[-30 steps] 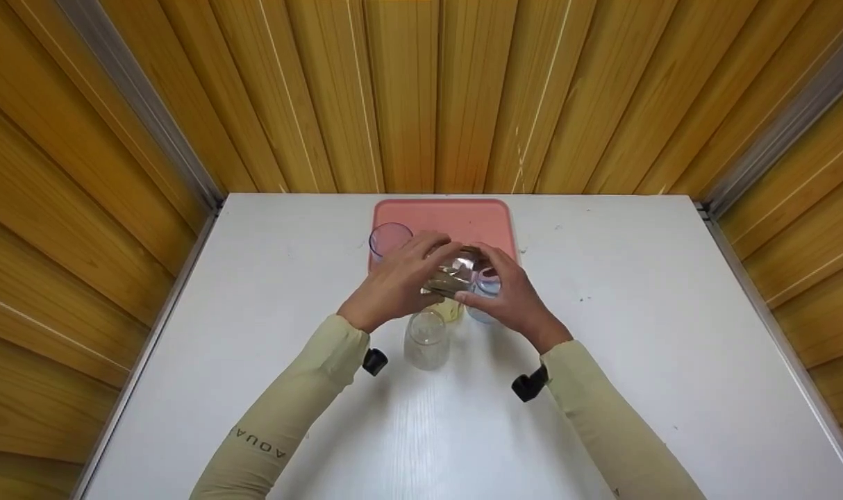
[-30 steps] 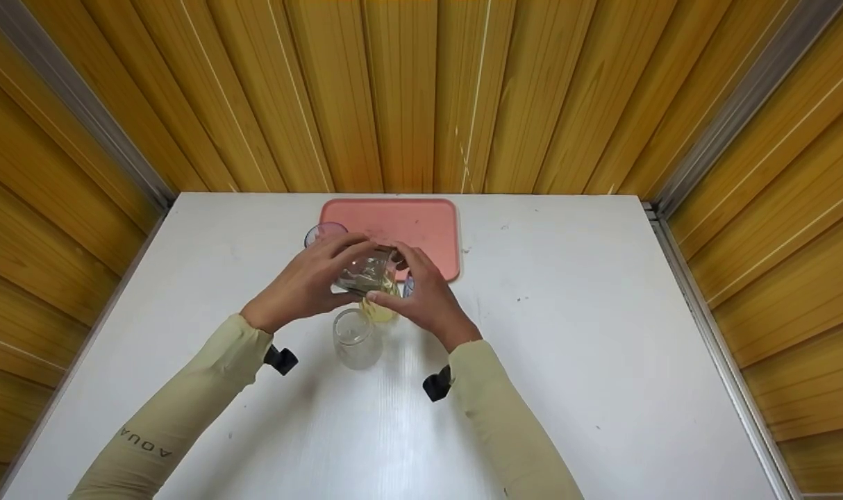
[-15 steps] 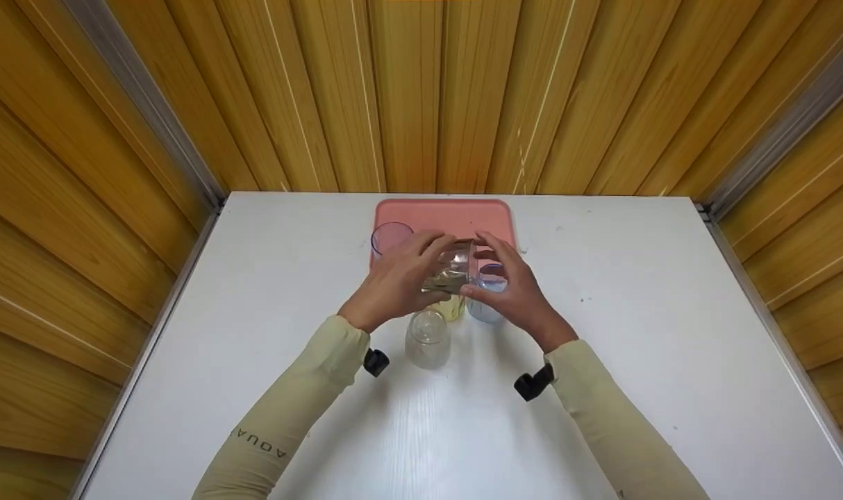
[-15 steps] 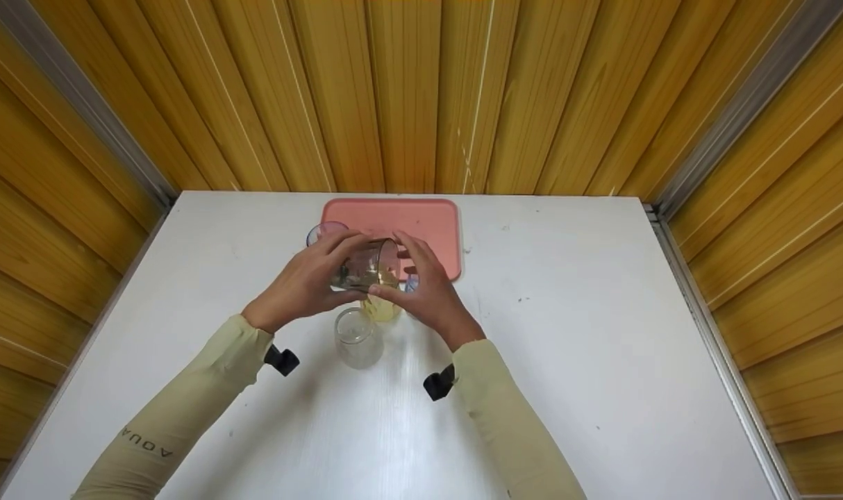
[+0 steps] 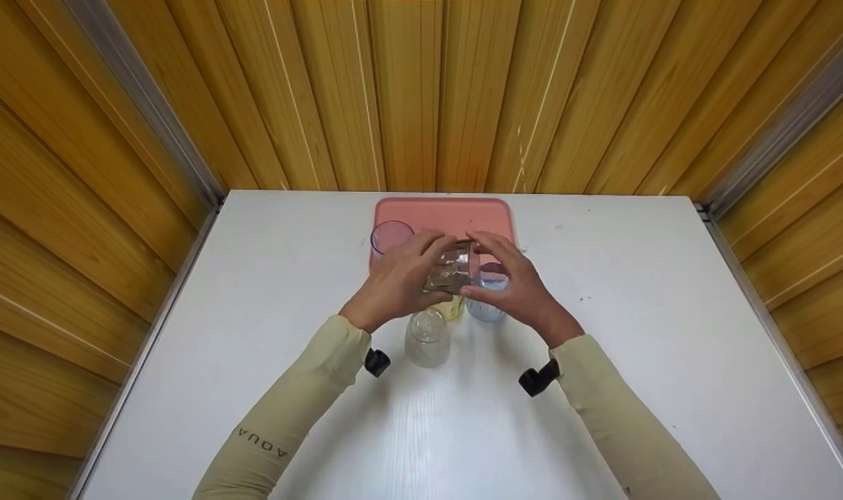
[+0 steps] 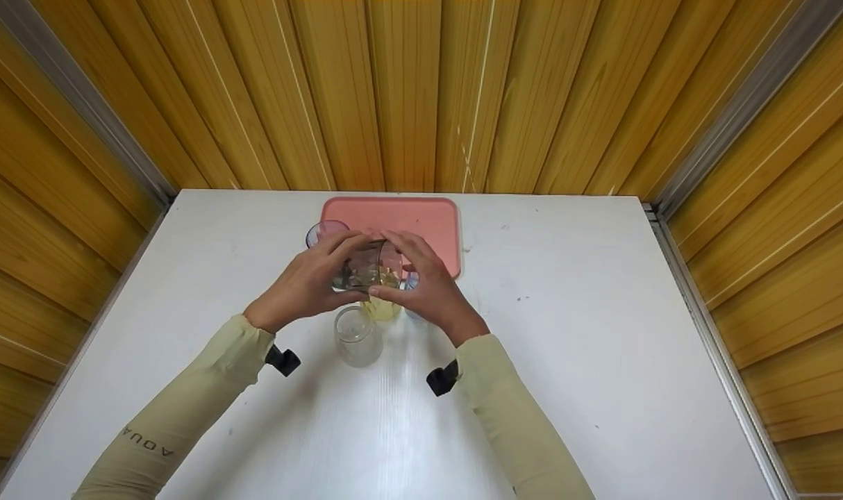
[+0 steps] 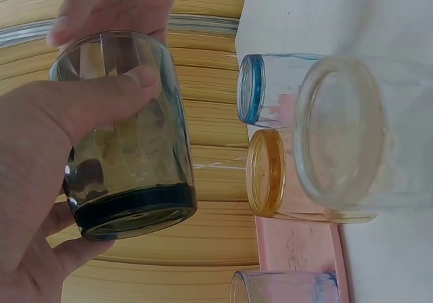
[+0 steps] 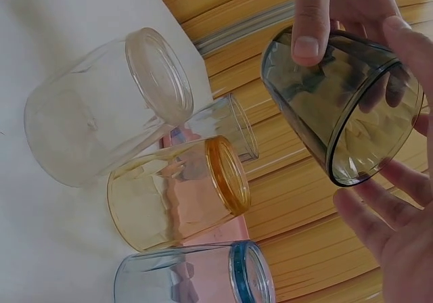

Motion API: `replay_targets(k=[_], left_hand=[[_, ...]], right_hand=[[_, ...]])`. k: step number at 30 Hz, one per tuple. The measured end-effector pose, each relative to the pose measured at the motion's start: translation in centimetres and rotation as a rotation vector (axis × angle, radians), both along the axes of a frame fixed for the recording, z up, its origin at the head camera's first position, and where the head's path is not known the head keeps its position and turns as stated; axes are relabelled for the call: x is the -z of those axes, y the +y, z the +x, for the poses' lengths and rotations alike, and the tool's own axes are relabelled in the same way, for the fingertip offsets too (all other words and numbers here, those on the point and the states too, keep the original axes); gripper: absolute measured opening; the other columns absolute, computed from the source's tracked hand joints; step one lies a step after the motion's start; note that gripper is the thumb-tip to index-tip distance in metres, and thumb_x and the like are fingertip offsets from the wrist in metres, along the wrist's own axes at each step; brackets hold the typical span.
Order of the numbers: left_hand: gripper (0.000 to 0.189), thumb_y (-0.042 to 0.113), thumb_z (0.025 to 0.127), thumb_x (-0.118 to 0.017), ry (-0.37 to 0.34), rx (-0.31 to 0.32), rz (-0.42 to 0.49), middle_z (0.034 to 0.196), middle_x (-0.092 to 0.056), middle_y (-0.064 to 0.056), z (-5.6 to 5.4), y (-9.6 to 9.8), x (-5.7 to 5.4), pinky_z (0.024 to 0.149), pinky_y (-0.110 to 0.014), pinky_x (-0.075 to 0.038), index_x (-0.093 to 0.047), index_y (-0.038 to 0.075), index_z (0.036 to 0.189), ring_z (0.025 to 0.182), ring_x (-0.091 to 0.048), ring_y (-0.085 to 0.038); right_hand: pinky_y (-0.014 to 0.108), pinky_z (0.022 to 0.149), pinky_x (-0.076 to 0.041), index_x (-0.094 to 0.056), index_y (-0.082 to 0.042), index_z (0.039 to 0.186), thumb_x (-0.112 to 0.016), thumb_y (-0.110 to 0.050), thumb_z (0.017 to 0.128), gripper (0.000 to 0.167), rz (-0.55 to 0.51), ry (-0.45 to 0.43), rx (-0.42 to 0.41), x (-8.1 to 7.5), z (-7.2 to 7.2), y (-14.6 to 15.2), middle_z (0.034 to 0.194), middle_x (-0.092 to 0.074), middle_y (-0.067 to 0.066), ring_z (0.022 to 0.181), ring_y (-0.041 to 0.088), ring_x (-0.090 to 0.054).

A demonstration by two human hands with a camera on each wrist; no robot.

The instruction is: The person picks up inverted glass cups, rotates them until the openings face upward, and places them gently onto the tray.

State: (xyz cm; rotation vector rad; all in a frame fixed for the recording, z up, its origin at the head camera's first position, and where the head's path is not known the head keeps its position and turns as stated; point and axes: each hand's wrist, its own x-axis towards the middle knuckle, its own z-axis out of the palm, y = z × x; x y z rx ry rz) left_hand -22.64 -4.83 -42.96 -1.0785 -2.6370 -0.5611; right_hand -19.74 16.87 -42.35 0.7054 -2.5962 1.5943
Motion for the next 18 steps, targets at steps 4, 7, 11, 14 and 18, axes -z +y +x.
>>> replay_targets(k=[4, 7, 11, 14, 18], left_hand=[[0.085, 0.038, 0.073, -0.084, 0.004, 0.007, 0.012, 0.139, -0.047, 0.003, -0.1, 0.1, 0.1, 0.108, -0.037, -0.044, -0.038, 0.024, 0.143, 0.123, -0.052, -0.015], [0.084, 0.037, 0.073, -0.084, -0.001, 0.006, 0.019, 0.138, -0.047, 0.004, -0.2, 0.1, 0.3, 0.108, -0.036, -0.044, -0.038, 0.025, 0.142, 0.123, -0.051, -0.014], [0.083, 0.036, 0.073, -0.084, -0.017, 0.005, 0.029, 0.137, -0.047, 0.006, -0.2, 0.1, 0.4, 0.107, -0.034, -0.045, -0.038, 0.026, 0.142, 0.122, -0.050, -0.012], [0.084, 0.037, 0.073, -0.084, -0.028, 0.008, 0.040, 0.136, -0.047, 0.006, -0.1, 0.1, 0.4, 0.107, -0.034, -0.045, -0.038, 0.026, 0.143, 0.122, -0.050, -0.012], [0.084, 0.038, 0.073, -0.084, -0.047, 0.003, 0.046, 0.136, -0.046, 0.006, -0.1, 0.1, 0.5, 0.107, -0.033, -0.045, -0.038, 0.027, 0.143, 0.122, -0.049, -0.012]], right_hand=[[0.052, 0.107, -0.043, -0.037, -0.017, 0.149, -0.077, -0.013, 0.082, 0.078, -0.003, -0.001, -0.007, -0.1, 0.0, 0.0, 0.150, -0.039, 0.008, 0.133, 0.033, -0.043], [0.051, 0.106, -0.044, -0.037, -0.016, 0.148, -0.077, -0.014, 0.082, 0.077, 0.001, -0.003, -0.008, 0.1, -0.1, 0.0, 0.149, -0.040, 0.006, 0.133, 0.034, -0.043], [0.050, 0.104, -0.046, -0.037, -0.013, 0.148, -0.077, -0.015, 0.082, 0.078, 0.009, 0.003, -0.011, 0.5, -0.4, 0.1, 0.149, -0.040, 0.008, 0.132, 0.035, -0.044], [0.049, 0.103, -0.047, -0.037, -0.012, 0.148, -0.078, -0.015, 0.081, 0.079, 0.018, 0.013, -0.010, 1.4, -1.0, 0.2, 0.150, -0.039, 0.008, 0.131, 0.036, -0.045], [0.047, 0.100, -0.050, -0.041, -0.020, 0.146, -0.079, -0.018, 0.080, 0.076, 0.027, 0.023, 0.003, 2.6, -1.7, 0.6, 0.147, -0.042, 0.003, 0.128, 0.033, -0.047]])
